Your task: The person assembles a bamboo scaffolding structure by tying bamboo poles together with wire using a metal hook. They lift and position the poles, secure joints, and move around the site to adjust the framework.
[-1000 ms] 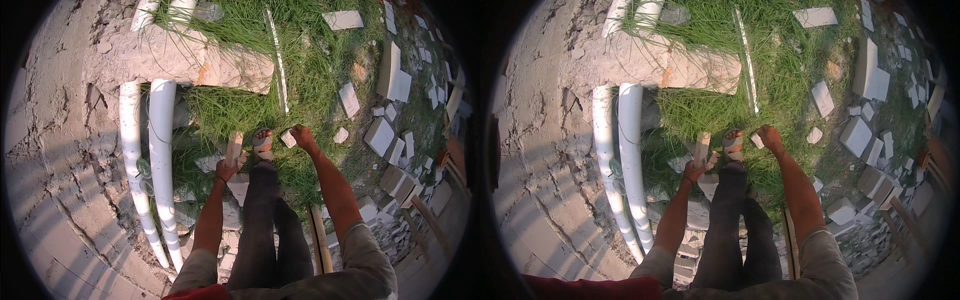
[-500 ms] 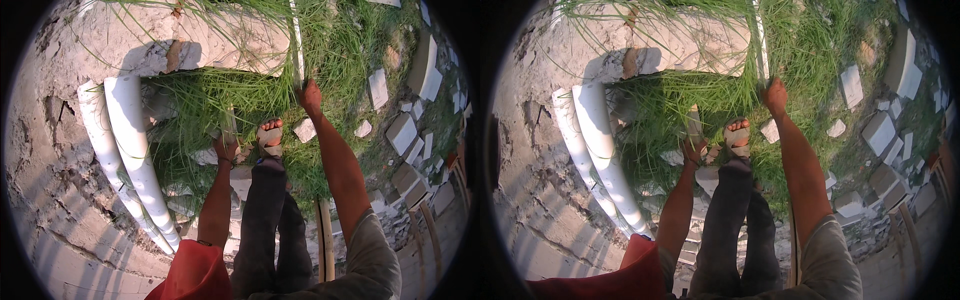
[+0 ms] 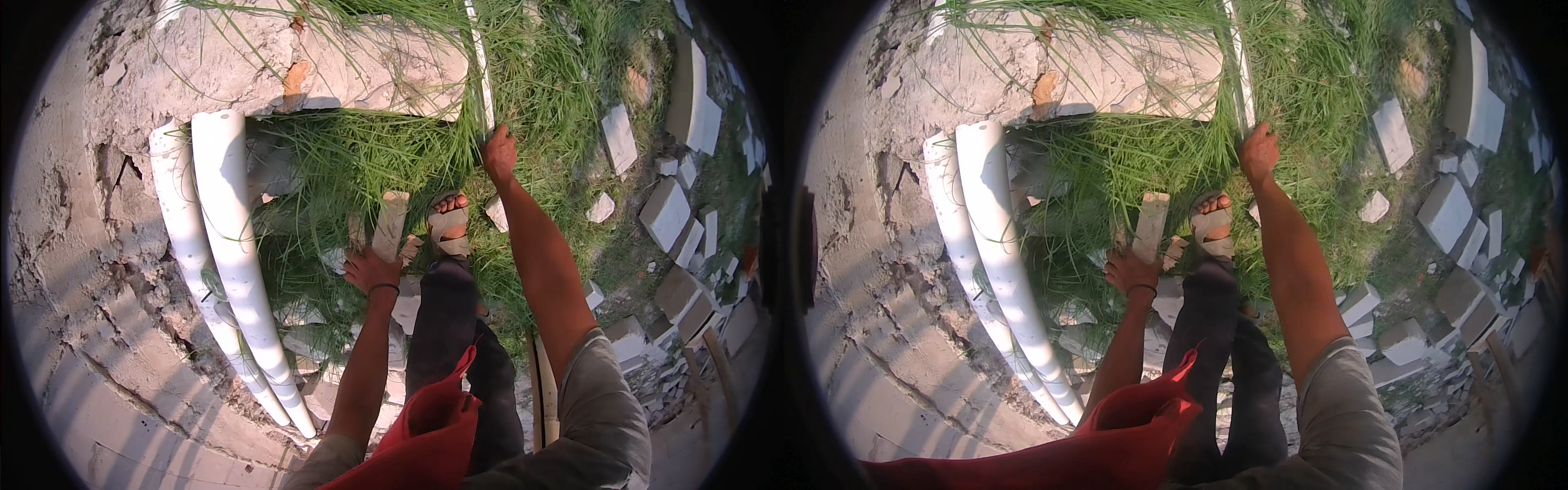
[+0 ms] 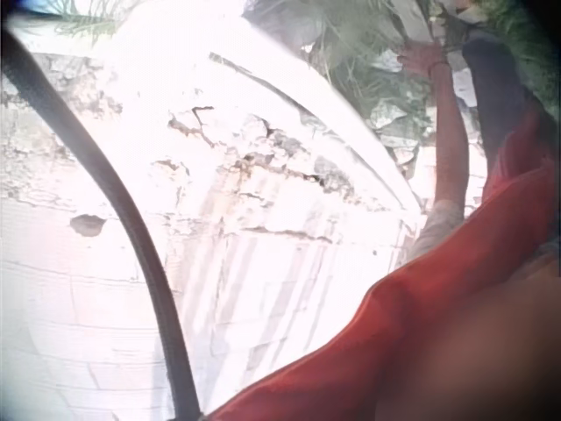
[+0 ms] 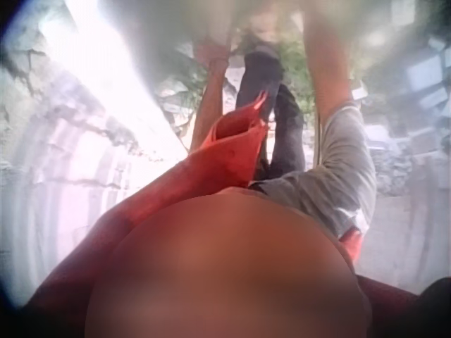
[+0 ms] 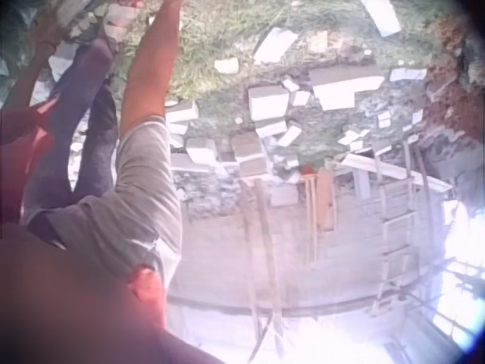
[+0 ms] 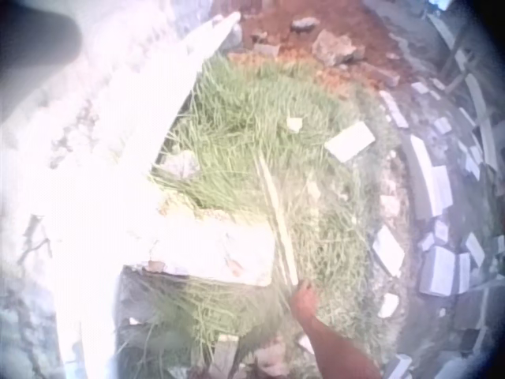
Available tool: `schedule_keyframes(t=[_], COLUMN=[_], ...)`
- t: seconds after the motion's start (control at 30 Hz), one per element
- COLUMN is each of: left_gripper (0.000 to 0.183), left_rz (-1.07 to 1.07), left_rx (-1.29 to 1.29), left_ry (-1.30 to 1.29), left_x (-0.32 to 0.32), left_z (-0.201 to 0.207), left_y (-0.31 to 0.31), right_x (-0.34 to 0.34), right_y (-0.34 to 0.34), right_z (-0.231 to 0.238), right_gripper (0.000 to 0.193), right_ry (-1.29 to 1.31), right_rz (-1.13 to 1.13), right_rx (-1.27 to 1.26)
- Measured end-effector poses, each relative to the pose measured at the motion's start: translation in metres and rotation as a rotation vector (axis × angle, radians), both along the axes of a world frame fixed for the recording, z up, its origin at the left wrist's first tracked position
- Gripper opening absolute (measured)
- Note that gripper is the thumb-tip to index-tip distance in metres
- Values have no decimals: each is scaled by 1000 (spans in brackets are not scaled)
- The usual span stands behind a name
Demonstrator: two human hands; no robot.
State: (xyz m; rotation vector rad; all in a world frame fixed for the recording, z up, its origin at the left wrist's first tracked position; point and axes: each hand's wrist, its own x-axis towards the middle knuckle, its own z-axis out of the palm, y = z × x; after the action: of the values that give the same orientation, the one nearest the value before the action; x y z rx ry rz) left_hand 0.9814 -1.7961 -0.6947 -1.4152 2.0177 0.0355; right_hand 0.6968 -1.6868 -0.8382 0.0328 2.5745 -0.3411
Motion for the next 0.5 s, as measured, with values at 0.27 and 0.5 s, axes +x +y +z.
schedule_keyframes(t=[0.27,0.5], left_gripper=[58,70], left_rz=[-414,-131], left_rx=[-120,194], left_ry=[114,-419], left_x=[68,150], left_z=[106,221], left_y=[20,20], right_x=[20,-19], right_y=[27,104], right_z=[41,216], right_gripper=[54,55], right_ry=[169,-347], right_rz=[-8,162], right_rx=[-362,-340])
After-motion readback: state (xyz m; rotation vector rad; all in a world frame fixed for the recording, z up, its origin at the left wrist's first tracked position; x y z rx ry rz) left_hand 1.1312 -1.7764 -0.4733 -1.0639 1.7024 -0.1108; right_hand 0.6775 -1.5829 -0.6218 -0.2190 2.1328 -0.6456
